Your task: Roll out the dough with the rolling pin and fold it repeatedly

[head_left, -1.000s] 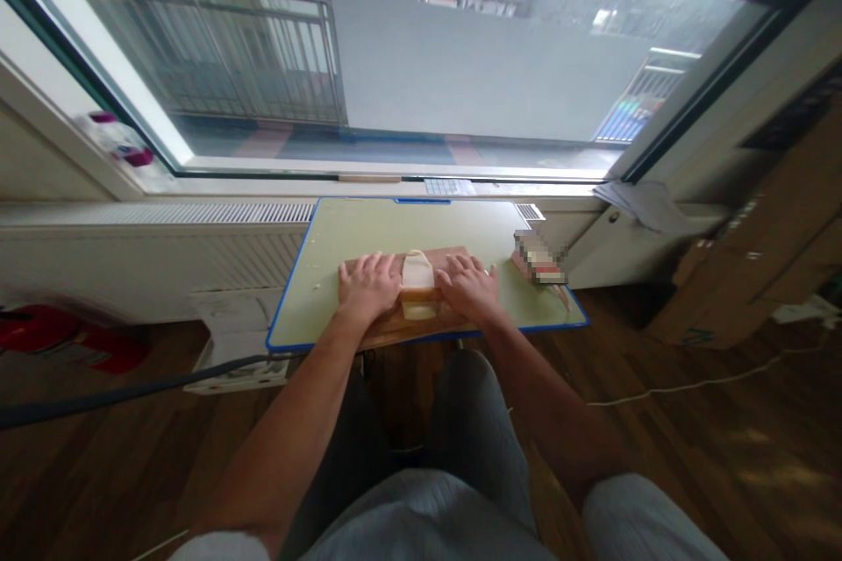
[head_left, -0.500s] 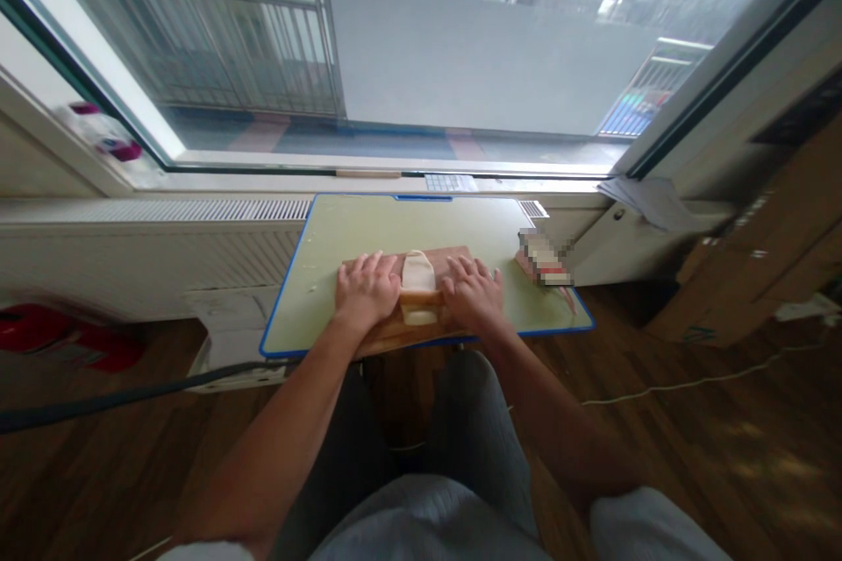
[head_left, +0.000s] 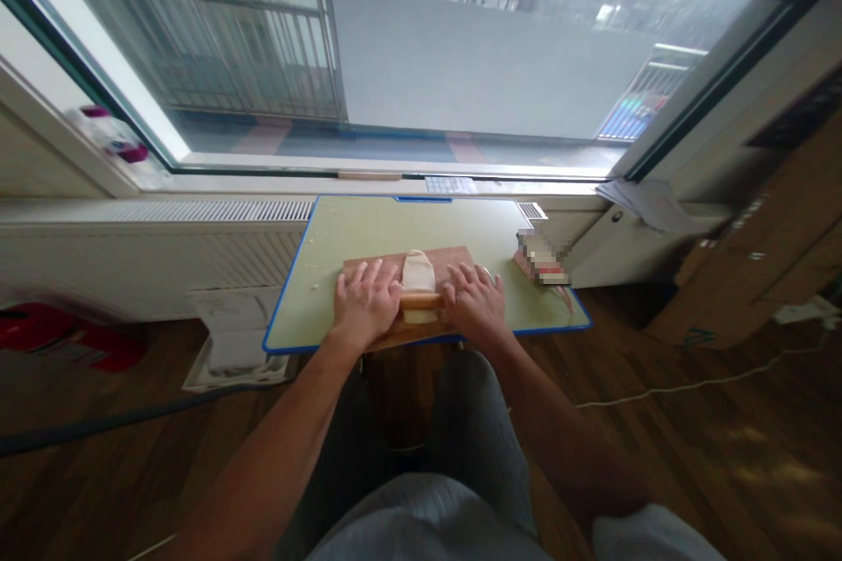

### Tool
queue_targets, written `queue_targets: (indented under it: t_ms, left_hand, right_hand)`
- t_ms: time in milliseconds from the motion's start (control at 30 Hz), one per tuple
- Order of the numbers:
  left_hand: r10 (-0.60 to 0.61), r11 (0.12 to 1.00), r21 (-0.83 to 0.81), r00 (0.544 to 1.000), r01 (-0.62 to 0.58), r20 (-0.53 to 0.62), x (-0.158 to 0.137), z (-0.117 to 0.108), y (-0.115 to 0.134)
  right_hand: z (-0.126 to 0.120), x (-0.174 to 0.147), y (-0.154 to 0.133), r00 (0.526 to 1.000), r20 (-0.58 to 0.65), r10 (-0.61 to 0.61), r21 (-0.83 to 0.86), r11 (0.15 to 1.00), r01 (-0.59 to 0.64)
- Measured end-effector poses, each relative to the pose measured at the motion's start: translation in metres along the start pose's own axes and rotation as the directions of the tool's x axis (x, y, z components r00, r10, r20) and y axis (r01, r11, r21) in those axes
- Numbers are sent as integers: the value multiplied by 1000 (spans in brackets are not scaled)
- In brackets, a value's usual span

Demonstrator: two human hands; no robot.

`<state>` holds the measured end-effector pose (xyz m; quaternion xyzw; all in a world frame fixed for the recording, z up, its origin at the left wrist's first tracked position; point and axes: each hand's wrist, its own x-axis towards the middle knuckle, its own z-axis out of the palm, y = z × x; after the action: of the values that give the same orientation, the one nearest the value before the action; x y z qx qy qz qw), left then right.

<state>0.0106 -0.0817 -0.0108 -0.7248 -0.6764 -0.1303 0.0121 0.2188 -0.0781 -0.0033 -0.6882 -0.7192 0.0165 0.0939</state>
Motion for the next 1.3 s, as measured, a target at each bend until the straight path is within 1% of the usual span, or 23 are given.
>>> queue_targets:
  t_ms: [67,133,233,433,500,600,700,800,867,1000,1167,1300]
  left_hand:
    - [4,1000,-3,1000,-4,-14,-6,2,0]
    - [1,1000,-4,1000,-1,-13,-4,3,0]
    - [-13,1000,-2,1000,13,17,13,3,-2]
    - [-31,999,-11,989,33,146,56,0,-7]
    - [-50,998,-25,985,55,167,65,0,-8]
    - [-57,997,-39,983,65,177,69,1,-8]
    - [-47,998,-34,987,53,156,65,2,-8]
    - [-33,999,-21,991,36,131,56,1,-7]
    - [-22,1000,-5,994,22,108,46,0,-5]
    - [-7,1000,6,1000,7,17,21,-4,1]
    - [0,1000,-23,997,-2,-72,-7,-2,4]
    - [-5,1000,-29,996,2,-88,-10,1,2]
  right_hand:
    - [2,-5,0,1000,-22,-9,-3,1000,9]
    - [3,-3,0,1000,-21,-6,-9,1000,6]
    - [3,14,-1,1000,16,14,-7,1000,-14]
    - [-2,54,-1,996,94,7,47,999,-11]
    - [-3,61,-1,994,111,4,52,999,-10]
    - [-3,63,0,994,112,-2,52,999,-4]
    - [-1,58,0,996,87,4,53,999,-8]
    - [1,48,0,999,53,7,47,999,-9]
    - [2,40,1,999,44,11,36,999,-13]
    - [5,21,1,1000,21,13,16,1000,-13]
    - [8,-7,0,995,-99,-5,6,1000,5]
    - [11,-14,0,988,-153,2,18,1000,1]
